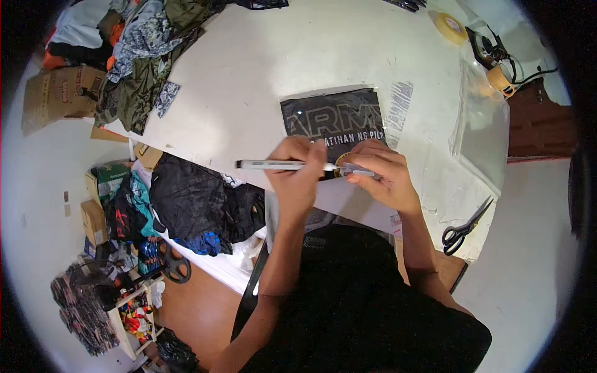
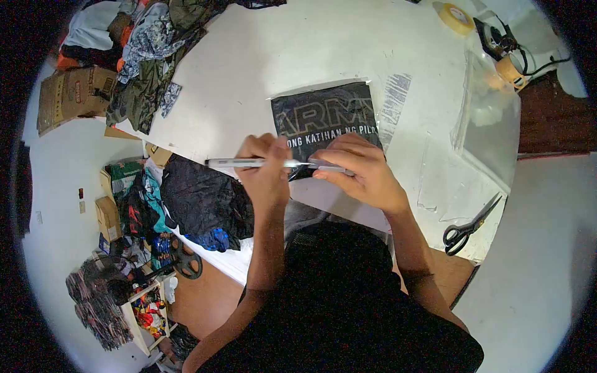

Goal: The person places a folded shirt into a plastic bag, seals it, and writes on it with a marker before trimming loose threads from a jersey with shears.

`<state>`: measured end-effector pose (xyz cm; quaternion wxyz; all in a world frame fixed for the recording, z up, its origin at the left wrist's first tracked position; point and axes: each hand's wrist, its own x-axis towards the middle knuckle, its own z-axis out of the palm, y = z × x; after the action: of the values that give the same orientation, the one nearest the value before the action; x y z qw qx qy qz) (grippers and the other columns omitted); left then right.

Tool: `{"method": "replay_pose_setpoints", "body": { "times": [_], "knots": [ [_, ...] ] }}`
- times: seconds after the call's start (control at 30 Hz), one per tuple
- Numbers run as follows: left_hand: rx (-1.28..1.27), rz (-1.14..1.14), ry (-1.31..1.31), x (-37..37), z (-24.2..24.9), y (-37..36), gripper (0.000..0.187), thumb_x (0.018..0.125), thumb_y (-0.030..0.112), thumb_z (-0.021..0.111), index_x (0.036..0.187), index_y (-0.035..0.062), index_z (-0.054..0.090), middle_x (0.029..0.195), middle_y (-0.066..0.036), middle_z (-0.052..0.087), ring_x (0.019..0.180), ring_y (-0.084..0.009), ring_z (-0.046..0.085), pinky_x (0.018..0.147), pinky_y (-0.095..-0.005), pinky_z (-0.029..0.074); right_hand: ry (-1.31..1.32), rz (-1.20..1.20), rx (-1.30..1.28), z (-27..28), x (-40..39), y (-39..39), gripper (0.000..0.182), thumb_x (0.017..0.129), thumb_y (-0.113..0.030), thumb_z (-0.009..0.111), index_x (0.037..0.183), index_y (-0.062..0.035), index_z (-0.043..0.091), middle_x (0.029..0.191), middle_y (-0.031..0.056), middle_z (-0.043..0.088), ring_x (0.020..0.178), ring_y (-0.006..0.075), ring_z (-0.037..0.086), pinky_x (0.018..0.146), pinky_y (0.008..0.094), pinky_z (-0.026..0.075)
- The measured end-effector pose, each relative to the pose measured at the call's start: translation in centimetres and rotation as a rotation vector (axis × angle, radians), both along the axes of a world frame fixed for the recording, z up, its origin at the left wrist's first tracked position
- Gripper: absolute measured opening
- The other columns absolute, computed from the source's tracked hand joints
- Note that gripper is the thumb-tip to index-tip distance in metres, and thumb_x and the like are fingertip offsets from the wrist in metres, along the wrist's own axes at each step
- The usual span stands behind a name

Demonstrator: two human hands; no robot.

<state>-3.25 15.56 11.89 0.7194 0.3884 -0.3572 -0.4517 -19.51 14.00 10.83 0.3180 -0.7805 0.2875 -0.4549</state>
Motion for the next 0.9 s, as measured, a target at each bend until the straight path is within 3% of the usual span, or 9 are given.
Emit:
{"method": "replay_pose_setpoints", "body": {
  "times": [0.1,0.37,0.4,0.43,0.5,0.53,0.67,0.77,0.9],
  "knots": [
    [-0.047,-0.033,-0.144,-1.0,-0.6,0.0,0.033,0.077,-0.008,0.065,0.058,0.006,0.042,0.056,0.001,0.046,0.048,-0.0031,0.035,0.045,-0.0207,0.028,0.141,0.025,0.007,1.1,-0.3,0.4,0.029,0.075,-0.012,0.073,0.097,0.0043,0.063,0.086,0.0149,0.065,0.081,0.0311,0.061,0.074,0.0379,0.049],
    [0.179,-0.13,-0.34,-1.4,-0.3,1.1,0.03,0.074,0.006,0.076,0.055,0.0065,0.052,0.052,0.003,0.05,0.046,-0.003,0.041,0.041,-0.0203,0.029,0.0,-0.105,-0.003,-0.7,-0.3,1.7,0.024,0.078,-0.013,0.069,0.097,0.0,0.061,0.082,0.0135,0.061,0.076,0.0313,0.06,0.069,0.0389,0.049],
    [0.295,-0.291,-0.28,-0.5,-0.2,1.4,0.031,0.087,0.014,0.063,0.058,0.0045,0.054,0.06,-0.002,0.055,0.054,-0.0069,0.047,0.05,-0.0223,0.038,-0.003,-0.115,-0.047,-0.8,-0.5,1.8,0.024,0.078,-0.013,0.069,0.097,0.0,0.061,0.082,0.0135,0.061,0.076,0.0313,0.06,0.069,0.0389,0.049],
    [0.261,-0.293,-0.286,-0.4,-0.1,1.2,0.031,0.087,0.014,0.063,0.058,0.0045,0.054,0.06,-0.002,0.055,0.054,-0.0069,0.047,0.05,-0.0223,0.038,0.036,-0.13,-0.01,-1.0,-0.7,1.9,0.024,0.078,-0.013,0.069,0.096,0.0004,0.061,0.083,0.0137,0.062,0.075,0.0314,0.061,0.069,0.0389,0.049],
    [0.15,-0.256,-0.112,-0.8,0.4,0.7,0.043,0.098,0.029,0.043,0.069,0.0023,0.062,0.076,-0.009,0.059,0.071,-0.015,0.054,0.069,-0.0288,0.043,0.077,-0.154,0.021,-1.3,-0.6,1.9,0.024,0.078,-0.013,0.069,0.096,0.0008,0.061,0.084,0.0139,0.062,0.075,0.0314,0.061,0.069,0.0389,0.05],
    [0.193,-0.3,-0.056,-0.9,1.1,0.2,0.052,0.101,0.035,0.032,0.066,0.0052,0.056,0.076,-0.007,0.053,0.075,-0.0163,0.049,0.075,-0.0313,0.038,0.069,-0.183,-0.058,-1.4,-0.1,1.9,0.024,0.077,-0.012,0.069,0.095,0.0015,0.061,0.084,0.0143,0.062,0.074,0.0316,0.062,0.068,0.0385,0.05],
    [0.242,-0.144,0.446,-2.4,2.7,-0.8,0.045,0.101,0.031,0.035,0.06,0.0124,0.032,0.061,0.001,0.031,0.06,-0.013,0.032,0.062,-0.0298,0.032,0.09,-0.239,-0.187,-1.5,1.3,2.2,0.024,0.077,-0.011,0.069,0.093,0.0027,0.059,0.081,0.0149,0.061,0.071,0.0303,0.061,0.06,0.0372,0.049],
    [0.08,-0.194,0.271,-2.4,1.4,-0.5,0.044,0.1,0.029,0.039,0.06,0.0106,0.033,0.055,-0.004,0.037,0.054,-0.0129,0.033,0.058,-0.0287,0.031,0.018,-0.235,-0.167,-2.2,2.4,3.5,0.02,0.078,-0.009,0.068,0.092,0.001,0.056,0.077,0.0148,0.059,0.065,0.0298,0.059,0.055,0.0379,0.046],
    [0.133,-0.326,0.252,-3.5,0.7,-1.0,0.047,0.098,0.026,0.041,0.055,0.0112,0.029,0.05,-0.002,0.034,0.052,-0.0126,0.032,0.054,-0.0278,0.029,-0.03,-0.235,0.247,-1.9,2.8,5.3,0.014,0.088,-0.015,0.058,0.087,-0.0008,0.054,0.064,0.0113,0.053,0.055,0.0263,0.054,0.051,0.0338,0.041]
  ]
}}
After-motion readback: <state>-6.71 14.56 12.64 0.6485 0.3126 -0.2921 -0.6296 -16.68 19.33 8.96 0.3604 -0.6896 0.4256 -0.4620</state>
